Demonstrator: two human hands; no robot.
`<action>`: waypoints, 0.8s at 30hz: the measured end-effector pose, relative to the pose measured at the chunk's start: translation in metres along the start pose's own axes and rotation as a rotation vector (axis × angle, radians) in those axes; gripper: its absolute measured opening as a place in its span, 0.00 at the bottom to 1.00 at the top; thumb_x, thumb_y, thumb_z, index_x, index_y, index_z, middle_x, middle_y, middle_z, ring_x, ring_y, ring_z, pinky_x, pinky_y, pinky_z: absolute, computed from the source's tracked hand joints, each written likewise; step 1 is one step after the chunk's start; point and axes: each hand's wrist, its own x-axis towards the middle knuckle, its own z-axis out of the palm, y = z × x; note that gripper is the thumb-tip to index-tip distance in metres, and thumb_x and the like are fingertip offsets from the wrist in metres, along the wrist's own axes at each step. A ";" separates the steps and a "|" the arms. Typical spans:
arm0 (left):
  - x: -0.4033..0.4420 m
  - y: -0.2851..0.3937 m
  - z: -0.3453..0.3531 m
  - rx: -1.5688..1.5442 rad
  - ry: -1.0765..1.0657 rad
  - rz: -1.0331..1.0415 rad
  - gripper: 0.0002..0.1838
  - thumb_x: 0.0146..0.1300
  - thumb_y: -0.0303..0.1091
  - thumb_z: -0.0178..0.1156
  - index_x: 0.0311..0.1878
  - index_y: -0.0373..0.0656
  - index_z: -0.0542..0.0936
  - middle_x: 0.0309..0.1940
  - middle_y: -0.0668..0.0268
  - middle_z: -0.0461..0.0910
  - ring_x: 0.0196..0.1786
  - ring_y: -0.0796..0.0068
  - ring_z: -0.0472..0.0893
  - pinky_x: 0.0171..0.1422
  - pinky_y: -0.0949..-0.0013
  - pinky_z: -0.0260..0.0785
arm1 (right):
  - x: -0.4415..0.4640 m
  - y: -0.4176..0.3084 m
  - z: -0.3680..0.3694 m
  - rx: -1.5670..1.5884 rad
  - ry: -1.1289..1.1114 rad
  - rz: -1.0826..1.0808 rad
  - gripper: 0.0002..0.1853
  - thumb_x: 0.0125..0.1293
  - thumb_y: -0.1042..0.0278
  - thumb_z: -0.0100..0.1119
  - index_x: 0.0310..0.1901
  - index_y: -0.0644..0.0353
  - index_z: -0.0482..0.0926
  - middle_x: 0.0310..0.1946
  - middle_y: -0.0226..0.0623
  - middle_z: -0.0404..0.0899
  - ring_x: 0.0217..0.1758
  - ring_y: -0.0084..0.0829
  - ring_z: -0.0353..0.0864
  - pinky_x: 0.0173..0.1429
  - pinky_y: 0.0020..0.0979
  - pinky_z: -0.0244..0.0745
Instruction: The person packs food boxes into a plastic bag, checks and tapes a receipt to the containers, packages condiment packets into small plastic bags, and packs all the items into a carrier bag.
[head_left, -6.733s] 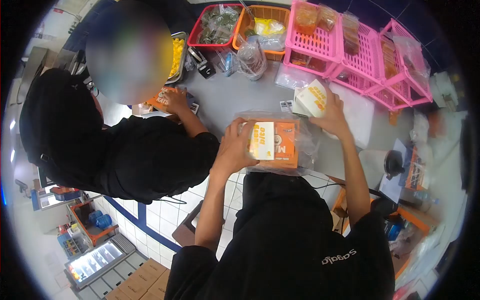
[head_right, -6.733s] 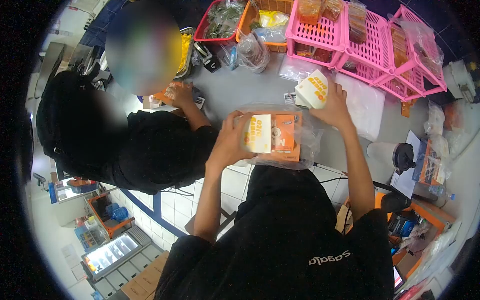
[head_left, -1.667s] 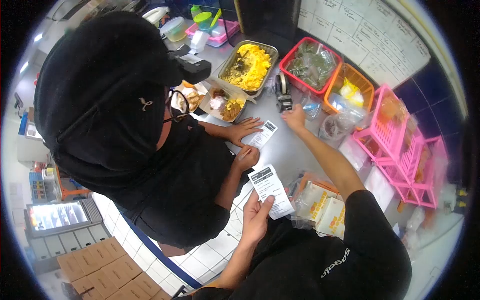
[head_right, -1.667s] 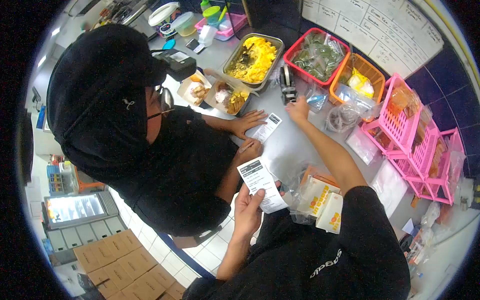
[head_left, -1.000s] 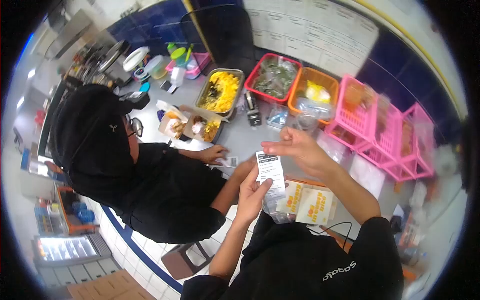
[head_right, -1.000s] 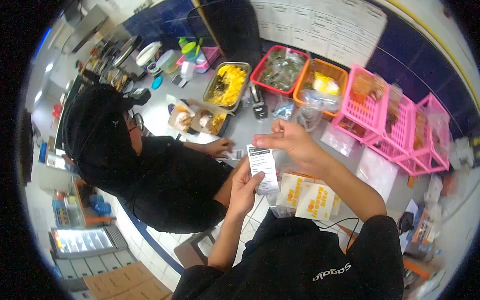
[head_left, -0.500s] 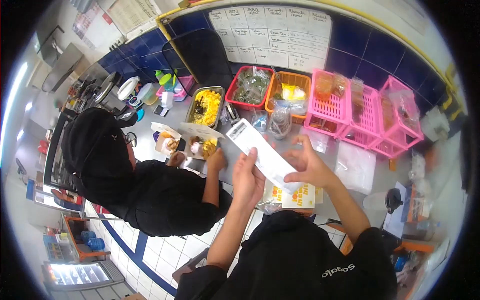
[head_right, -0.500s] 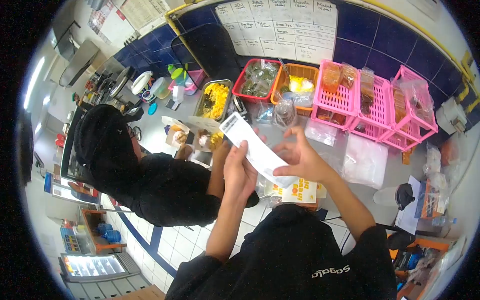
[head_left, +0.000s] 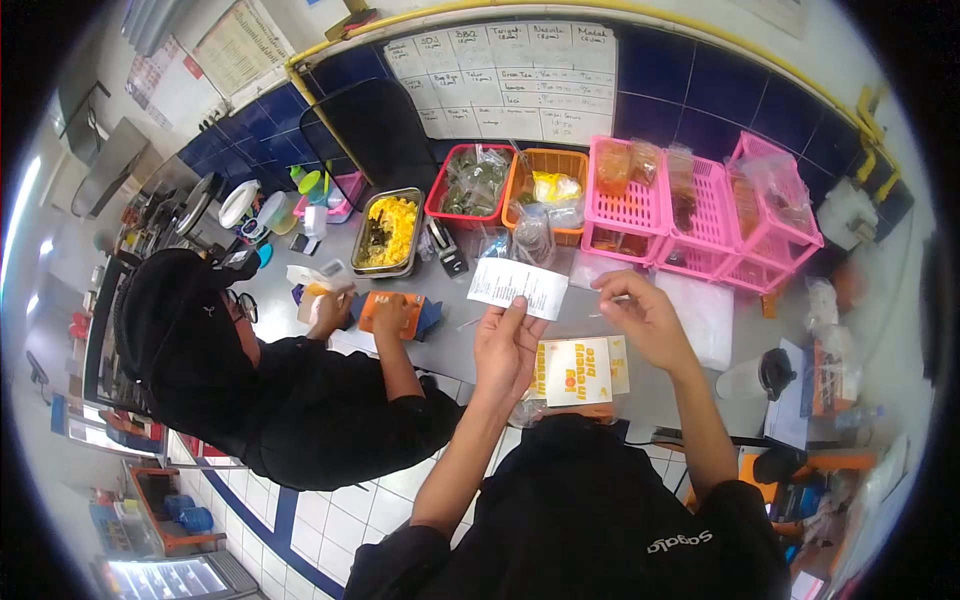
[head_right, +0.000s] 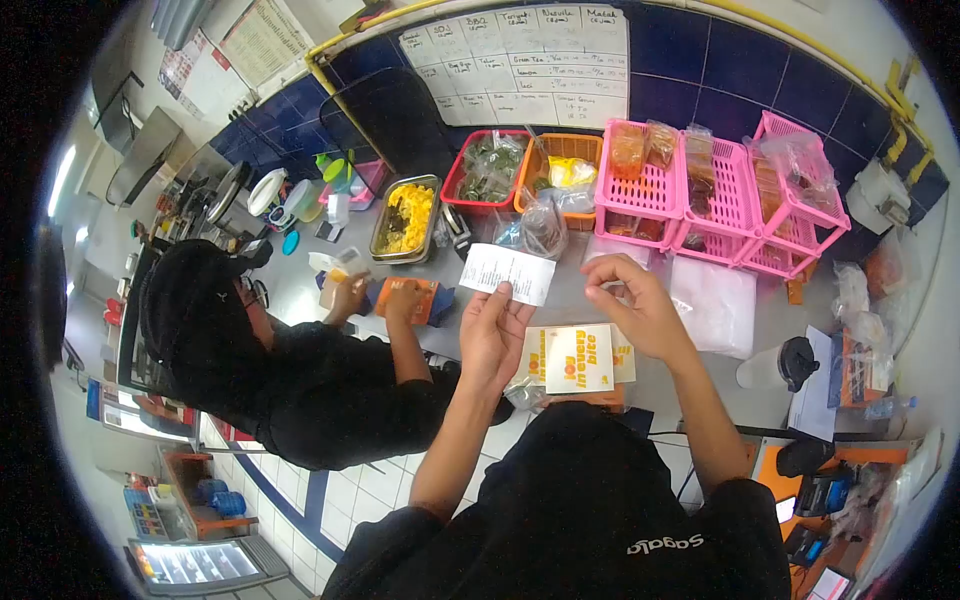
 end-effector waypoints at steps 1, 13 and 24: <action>0.000 0.001 0.000 0.012 -0.010 -0.002 0.16 0.77 0.23 0.51 0.65 0.34 0.72 0.63 0.54 0.79 0.67 0.59 0.79 0.76 0.51 0.71 | -0.003 -0.004 -0.004 -0.019 -0.049 0.023 0.07 0.74 0.72 0.61 0.49 0.64 0.79 0.42 0.27 0.83 0.48 0.20 0.80 0.56 0.28 0.76; -0.013 -0.012 0.007 0.047 -0.094 -0.031 0.13 0.78 0.25 0.52 0.62 0.35 0.74 0.60 0.55 0.81 0.63 0.62 0.82 0.72 0.55 0.74 | 0.000 -0.038 0.009 -0.092 -0.297 0.080 0.41 0.68 0.74 0.67 0.77 0.55 0.55 0.34 0.35 0.83 0.40 0.25 0.83 0.51 0.30 0.77; -0.039 -0.016 -0.019 0.179 0.291 -0.084 0.24 0.79 0.32 0.54 0.72 0.30 0.68 0.67 0.51 0.76 0.69 0.58 0.78 0.73 0.57 0.75 | -0.049 0.025 -0.040 -0.089 -0.390 0.473 0.44 0.68 0.78 0.65 0.80 0.51 0.51 0.27 0.26 0.73 0.33 0.17 0.71 0.41 0.25 0.67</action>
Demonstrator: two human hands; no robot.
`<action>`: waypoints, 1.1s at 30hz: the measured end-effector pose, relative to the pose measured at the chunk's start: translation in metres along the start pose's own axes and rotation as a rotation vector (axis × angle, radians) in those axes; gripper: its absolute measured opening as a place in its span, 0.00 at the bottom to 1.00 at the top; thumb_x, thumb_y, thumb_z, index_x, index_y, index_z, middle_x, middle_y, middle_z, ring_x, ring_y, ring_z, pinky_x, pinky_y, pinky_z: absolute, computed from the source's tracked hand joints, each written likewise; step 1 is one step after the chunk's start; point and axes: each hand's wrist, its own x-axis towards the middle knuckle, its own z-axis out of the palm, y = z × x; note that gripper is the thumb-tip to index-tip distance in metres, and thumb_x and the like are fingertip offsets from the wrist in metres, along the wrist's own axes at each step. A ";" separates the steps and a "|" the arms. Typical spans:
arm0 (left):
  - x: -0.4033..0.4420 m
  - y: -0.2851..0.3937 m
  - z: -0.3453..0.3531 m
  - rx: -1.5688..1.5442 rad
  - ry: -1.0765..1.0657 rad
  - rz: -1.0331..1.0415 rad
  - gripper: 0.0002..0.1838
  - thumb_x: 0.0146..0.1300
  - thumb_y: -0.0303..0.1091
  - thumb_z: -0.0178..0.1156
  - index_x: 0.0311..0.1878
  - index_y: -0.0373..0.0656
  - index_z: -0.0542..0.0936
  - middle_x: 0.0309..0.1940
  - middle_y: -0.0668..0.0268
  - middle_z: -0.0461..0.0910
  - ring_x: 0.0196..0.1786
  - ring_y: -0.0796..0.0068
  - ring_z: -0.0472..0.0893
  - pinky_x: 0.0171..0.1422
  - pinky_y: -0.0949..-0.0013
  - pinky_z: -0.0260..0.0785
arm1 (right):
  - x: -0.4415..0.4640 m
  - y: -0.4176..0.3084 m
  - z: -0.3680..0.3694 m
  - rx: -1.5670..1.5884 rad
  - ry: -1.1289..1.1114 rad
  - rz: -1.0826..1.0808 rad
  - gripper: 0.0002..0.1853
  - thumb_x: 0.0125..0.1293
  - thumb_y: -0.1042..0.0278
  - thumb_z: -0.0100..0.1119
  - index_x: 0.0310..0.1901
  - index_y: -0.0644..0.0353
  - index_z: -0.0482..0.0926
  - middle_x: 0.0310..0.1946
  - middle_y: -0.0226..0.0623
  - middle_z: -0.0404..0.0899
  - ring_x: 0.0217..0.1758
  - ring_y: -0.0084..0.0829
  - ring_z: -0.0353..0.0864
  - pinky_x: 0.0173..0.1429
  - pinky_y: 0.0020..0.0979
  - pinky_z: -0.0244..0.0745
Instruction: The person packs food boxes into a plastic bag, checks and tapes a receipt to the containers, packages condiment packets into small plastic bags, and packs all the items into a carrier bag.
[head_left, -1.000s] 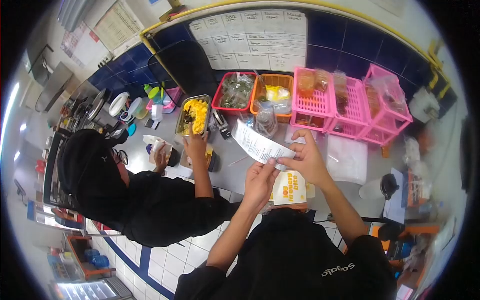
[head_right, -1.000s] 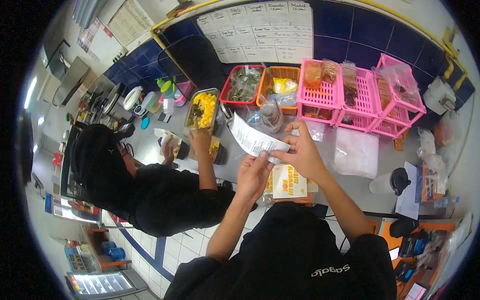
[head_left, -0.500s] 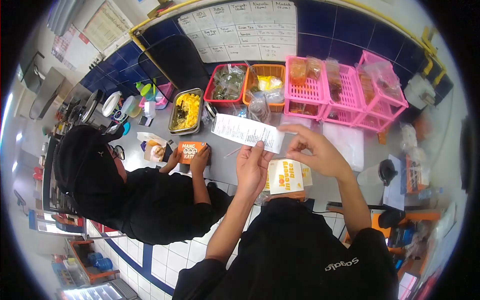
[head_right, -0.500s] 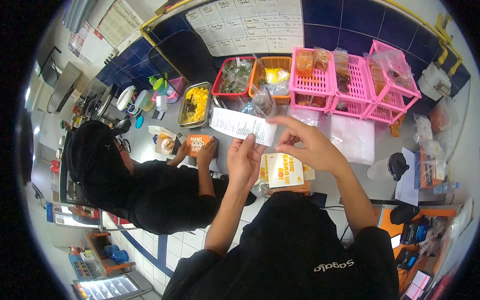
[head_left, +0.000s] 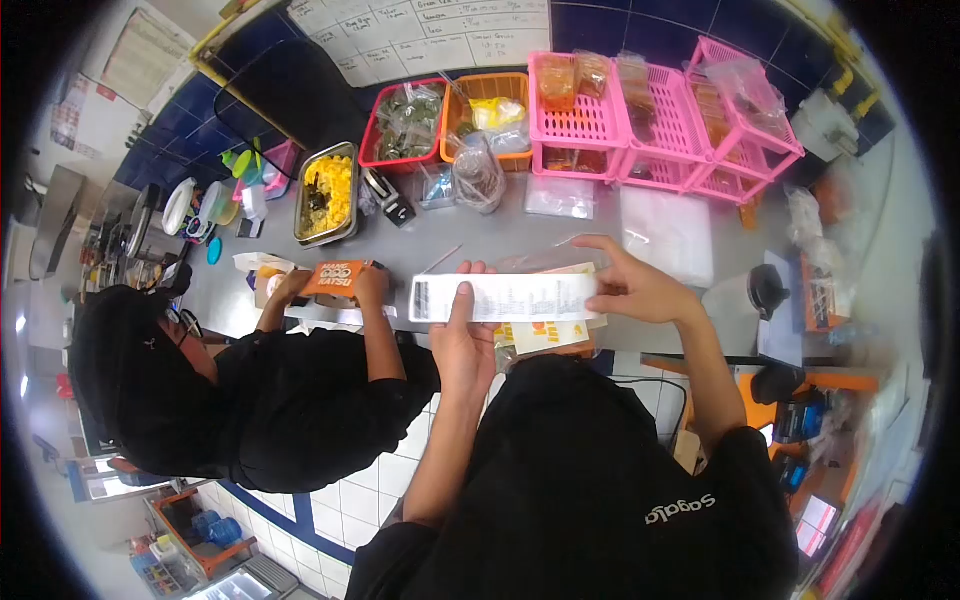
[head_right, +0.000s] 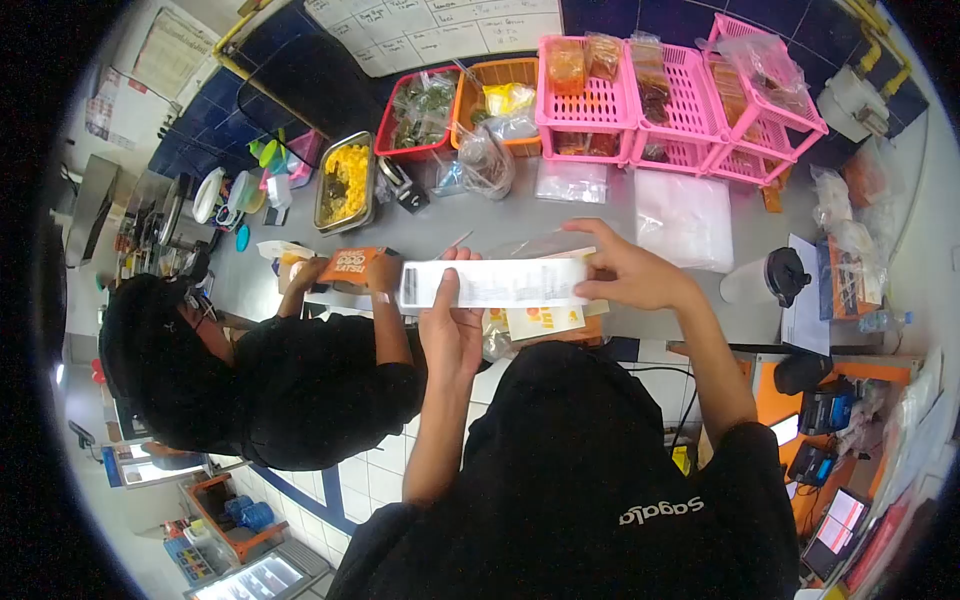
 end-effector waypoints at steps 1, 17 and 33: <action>0.000 -0.002 -0.009 0.002 0.011 -0.001 0.24 0.79 0.32 0.54 0.72 0.30 0.68 0.67 0.51 0.76 0.69 0.58 0.78 0.73 0.57 0.75 | -0.007 0.014 -0.007 0.006 -0.009 0.004 0.44 0.68 0.78 0.65 0.80 0.51 0.51 0.27 0.26 0.73 0.33 0.17 0.71 0.41 0.25 0.67; 0.008 -0.017 -0.098 0.581 -0.002 -0.087 0.11 0.72 0.27 0.64 0.55 0.36 0.84 0.42 0.61 0.88 0.44 0.77 0.87 0.46 0.71 0.85 | -0.019 0.073 -0.026 -0.049 0.101 0.100 0.39 0.70 0.80 0.60 0.78 0.52 0.55 0.26 0.25 0.69 0.32 0.18 0.68 0.43 0.25 0.67; 0.022 -0.043 -0.092 0.337 0.011 -0.163 0.18 0.69 0.21 0.65 0.61 0.34 0.79 0.48 0.53 0.87 0.48 0.74 0.87 0.52 0.71 0.84 | -0.022 0.072 -0.024 -0.024 0.182 0.147 0.41 0.68 0.82 0.61 0.79 0.52 0.55 0.26 0.23 0.65 0.33 0.17 0.67 0.45 0.25 0.67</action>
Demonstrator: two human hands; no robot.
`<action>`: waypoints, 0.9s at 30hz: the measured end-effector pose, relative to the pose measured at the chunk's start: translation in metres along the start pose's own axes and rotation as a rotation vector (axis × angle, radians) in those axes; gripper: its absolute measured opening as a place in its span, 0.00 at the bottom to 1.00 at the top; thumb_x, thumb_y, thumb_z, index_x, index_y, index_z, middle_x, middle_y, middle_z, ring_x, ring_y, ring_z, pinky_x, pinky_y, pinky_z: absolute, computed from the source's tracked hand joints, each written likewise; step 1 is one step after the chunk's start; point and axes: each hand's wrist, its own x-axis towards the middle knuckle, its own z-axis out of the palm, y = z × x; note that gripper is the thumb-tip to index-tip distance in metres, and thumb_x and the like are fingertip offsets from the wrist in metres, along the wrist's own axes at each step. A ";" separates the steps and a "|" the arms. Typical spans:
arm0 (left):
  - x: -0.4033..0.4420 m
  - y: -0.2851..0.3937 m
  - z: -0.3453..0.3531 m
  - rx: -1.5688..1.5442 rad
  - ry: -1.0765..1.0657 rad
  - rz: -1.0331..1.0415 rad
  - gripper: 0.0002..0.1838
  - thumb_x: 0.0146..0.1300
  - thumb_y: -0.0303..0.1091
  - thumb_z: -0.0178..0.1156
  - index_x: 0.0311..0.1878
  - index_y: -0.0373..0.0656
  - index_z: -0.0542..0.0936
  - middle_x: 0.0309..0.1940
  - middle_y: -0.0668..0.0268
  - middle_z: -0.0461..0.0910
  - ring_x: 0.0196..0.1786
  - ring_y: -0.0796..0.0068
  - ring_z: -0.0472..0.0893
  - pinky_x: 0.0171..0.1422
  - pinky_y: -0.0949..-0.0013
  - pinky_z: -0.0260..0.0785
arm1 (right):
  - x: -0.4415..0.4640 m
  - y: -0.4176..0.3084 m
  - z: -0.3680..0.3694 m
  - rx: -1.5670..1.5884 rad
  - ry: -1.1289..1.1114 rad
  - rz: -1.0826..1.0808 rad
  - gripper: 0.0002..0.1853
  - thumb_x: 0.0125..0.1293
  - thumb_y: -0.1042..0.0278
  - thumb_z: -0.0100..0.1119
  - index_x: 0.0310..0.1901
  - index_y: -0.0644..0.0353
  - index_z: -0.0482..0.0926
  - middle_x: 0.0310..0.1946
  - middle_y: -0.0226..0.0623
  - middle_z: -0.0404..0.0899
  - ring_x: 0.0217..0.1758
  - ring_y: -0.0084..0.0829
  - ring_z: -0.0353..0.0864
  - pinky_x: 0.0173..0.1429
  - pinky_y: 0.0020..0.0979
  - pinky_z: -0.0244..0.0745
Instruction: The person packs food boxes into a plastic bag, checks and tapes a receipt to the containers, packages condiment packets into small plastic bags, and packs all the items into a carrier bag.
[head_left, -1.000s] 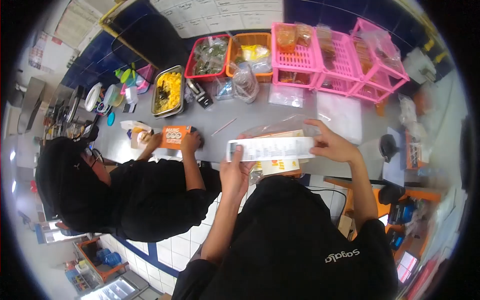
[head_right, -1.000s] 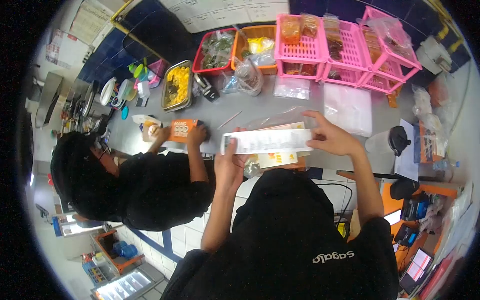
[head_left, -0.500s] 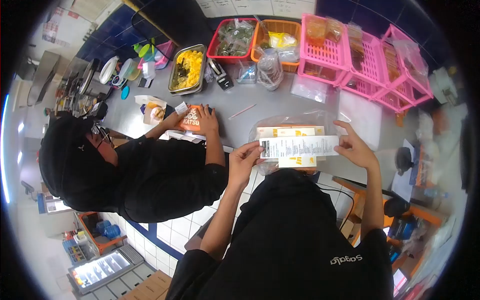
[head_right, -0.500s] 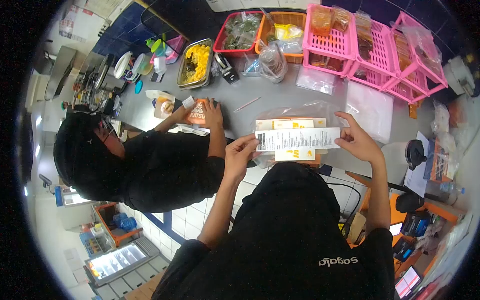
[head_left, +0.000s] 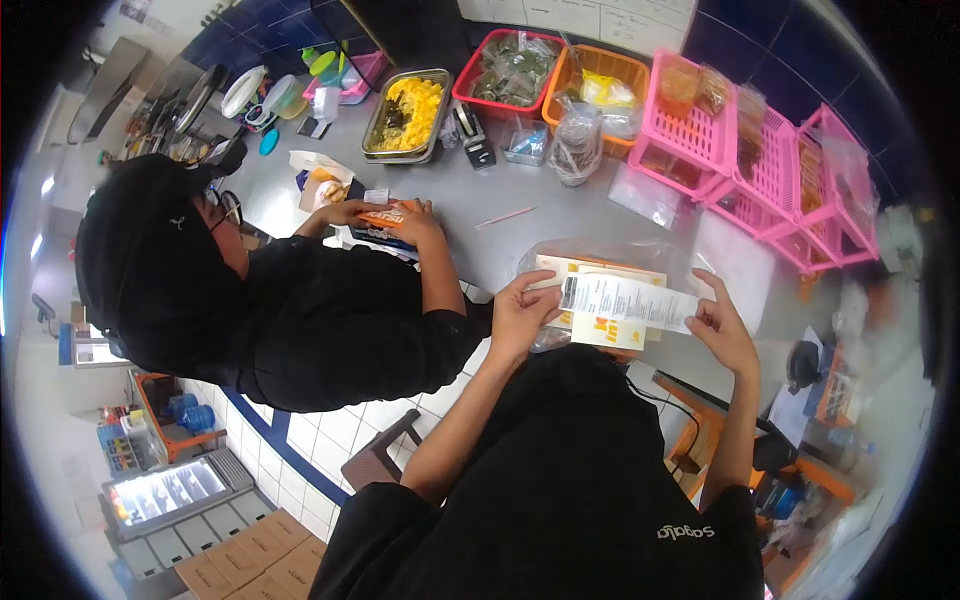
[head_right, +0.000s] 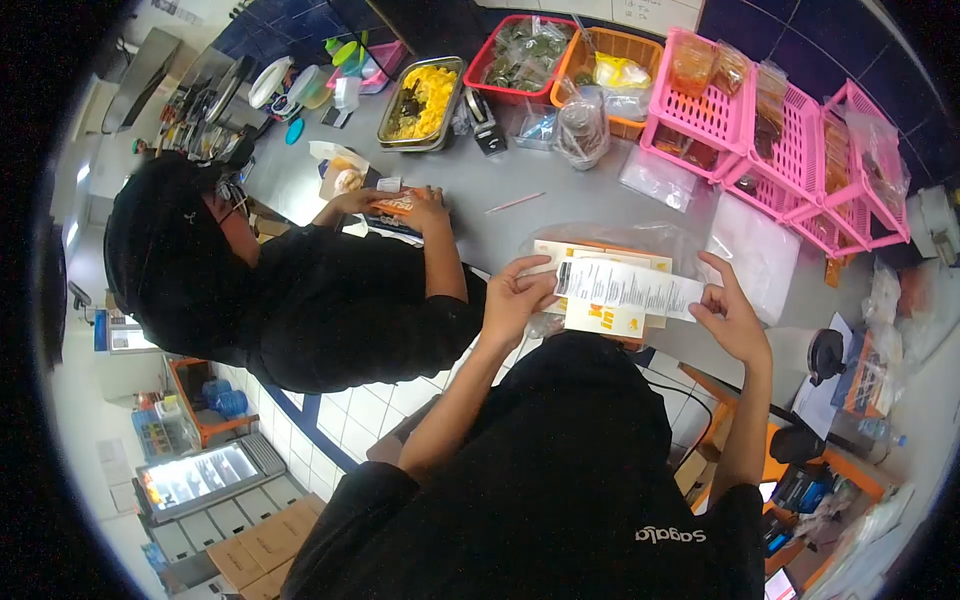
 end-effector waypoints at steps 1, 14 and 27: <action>0.001 -0.005 -0.004 0.151 0.039 0.122 0.17 0.70 0.20 0.64 0.60 0.33 0.79 0.48 0.53 0.87 0.48 0.74 0.87 0.53 0.71 0.83 | 0.002 -0.001 0.001 -0.001 -0.004 0.000 0.41 0.68 0.82 0.61 0.79 0.52 0.55 0.26 0.23 0.65 0.33 0.17 0.67 0.45 0.25 0.67; 0.001 0.028 -0.025 0.808 0.191 0.348 0.13 0.65 0.21 0.67 0.52 0.31 0.83 0.41 0.54 0.90 0.42 0.73 0.89 0.48 0.71 0.82 | 0.015 -0.007 0.025 -0.080 0.001 -0.089 0.40 0.68 0.80 0.62 0.78 0.53 0.56 0.27 0.25 0.70 0.33 0.18 0.70 0.44 0.26 0.68; 0.019 -0.024 -0.056 0.331 0.163 0.219 0.10 0.62 0.24 0.74 0.44 0.37 0.84 0.31 0.68 0.85 0.34 0.82 0.81 0.39 0.78 0.73 | 0.011 0.006 0.027 -0.019 -0.005 -0.044 0.37 0.71 0.79 0.61 0.78 0.53 0.56 0.29 0.24 0.71 0.36 0.17 0.71 0.47 0.25 0.68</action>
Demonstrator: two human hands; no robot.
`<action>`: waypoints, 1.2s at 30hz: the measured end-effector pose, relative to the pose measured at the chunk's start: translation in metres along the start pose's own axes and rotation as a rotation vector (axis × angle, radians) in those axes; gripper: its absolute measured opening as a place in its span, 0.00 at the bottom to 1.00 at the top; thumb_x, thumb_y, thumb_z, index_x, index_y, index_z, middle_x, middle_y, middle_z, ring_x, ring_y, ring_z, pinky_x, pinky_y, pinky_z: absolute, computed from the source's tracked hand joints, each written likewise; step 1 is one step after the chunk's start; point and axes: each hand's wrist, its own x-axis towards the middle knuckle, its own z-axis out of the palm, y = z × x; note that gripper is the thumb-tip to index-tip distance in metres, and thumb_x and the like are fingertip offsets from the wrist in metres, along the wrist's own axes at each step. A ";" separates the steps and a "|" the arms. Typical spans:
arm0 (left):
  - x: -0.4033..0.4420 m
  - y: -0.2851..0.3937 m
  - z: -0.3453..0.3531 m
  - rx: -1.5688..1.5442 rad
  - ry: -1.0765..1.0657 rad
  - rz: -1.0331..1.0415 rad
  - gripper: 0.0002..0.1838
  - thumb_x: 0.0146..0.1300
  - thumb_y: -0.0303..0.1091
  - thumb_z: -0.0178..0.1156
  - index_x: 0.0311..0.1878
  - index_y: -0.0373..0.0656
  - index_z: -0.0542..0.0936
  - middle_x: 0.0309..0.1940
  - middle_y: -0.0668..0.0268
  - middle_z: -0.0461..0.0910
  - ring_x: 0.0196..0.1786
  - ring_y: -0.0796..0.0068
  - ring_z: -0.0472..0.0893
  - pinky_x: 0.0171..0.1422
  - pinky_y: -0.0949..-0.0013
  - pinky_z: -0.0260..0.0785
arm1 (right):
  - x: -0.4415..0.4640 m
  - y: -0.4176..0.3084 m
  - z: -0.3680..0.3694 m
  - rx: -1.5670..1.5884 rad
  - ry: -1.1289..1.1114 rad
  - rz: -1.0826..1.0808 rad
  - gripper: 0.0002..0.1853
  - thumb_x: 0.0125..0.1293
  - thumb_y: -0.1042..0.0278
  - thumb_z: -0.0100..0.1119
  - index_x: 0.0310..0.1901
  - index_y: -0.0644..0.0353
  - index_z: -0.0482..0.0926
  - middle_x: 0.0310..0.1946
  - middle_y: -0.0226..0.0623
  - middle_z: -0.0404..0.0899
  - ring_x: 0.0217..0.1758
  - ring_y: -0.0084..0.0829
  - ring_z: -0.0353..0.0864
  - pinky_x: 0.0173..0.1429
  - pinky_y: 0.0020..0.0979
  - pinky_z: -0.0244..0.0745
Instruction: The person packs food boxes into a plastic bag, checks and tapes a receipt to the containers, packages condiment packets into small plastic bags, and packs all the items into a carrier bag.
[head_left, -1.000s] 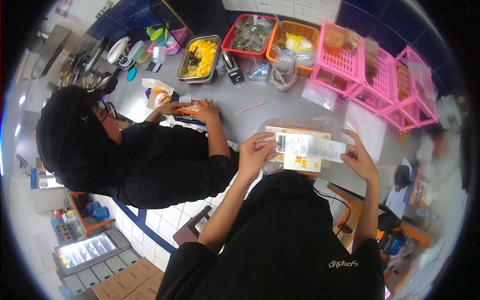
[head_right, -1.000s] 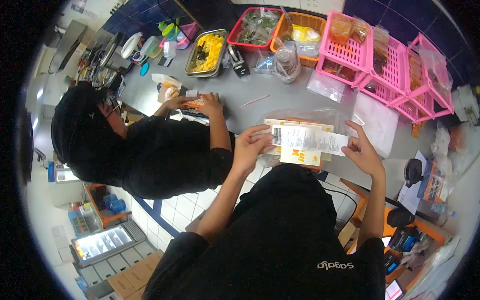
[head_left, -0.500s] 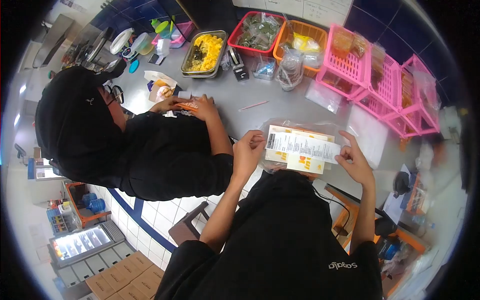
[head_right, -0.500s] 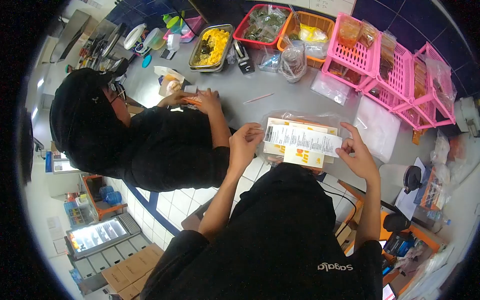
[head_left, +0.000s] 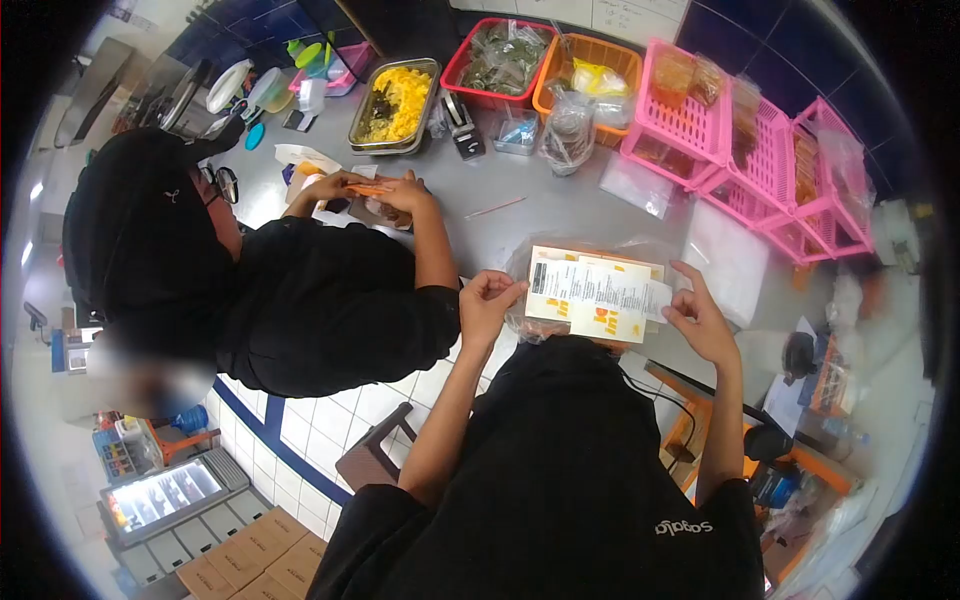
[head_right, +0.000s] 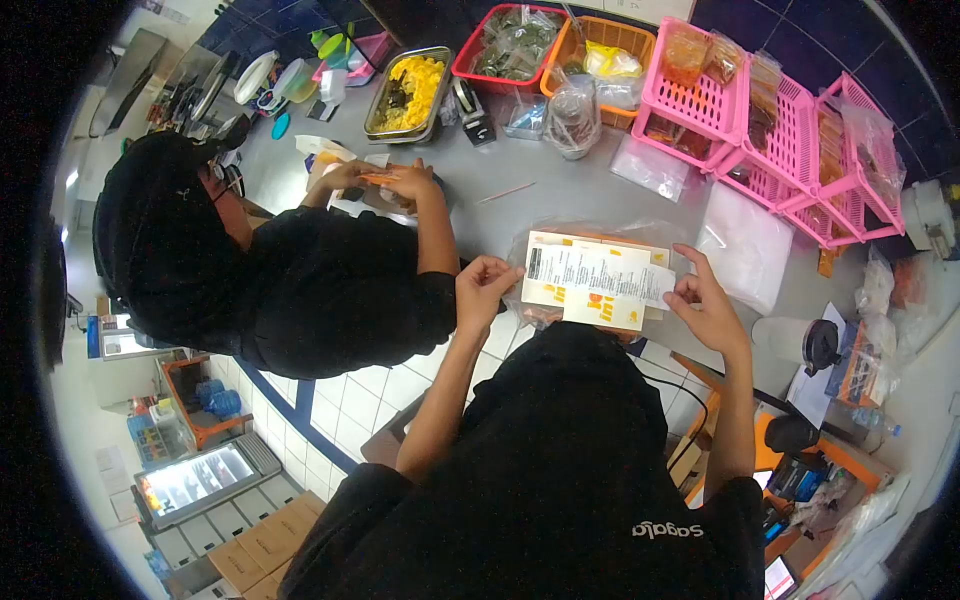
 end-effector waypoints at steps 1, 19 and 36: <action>-0.002 0.000 0.000 0.026 -0.003 -0.011 0.09 0.62 0.25 0.74 0.44 0.37 0.85 0.33 0.68 0.85 0.35 0.82 0.82 0.40 0.77 0.74 | 0.000 0.002 0.000 0.001 0.003 0.004 0.37 0.71 0.79 0.61 0.78 0.53 0.56 0.29 0.24 0.71 0.36 0.17 0.71 0.47 0.25 0.68; -0.069 0.099 0.071 0.808 -0.264 0.836 0.29 0.57 0.43 0.76 0.60 0.45 0.80 0.65 0.54 0.74 0.70 0.44 0.69 0.75 0.41 0.57 | 0.010 0.018 -0.001 0.090 -0.059 -0.006 0.37 0.72 0.80 0.59 0.78 0.52 0.56 0.29 0.23 0.68 0.36 0.18 0.69 0.45 0.24 0.67; -0.062 0.074 0.153 1.311 -0.537 0.820 0.28 0.52 0.40 0.76 0.58 0.54 0.81 0.73 0.54 0.62 0.80 0.39 0.54 0.68 0.11 0.43 | -0.008 0.042 0.031 0.017 0.310 0.004 0.28 0.68 0.71 0.68 0.61 0.58 0.60 0.46 0.45 0.76 0.37 0.36 0.82 0.42 0.36 0.80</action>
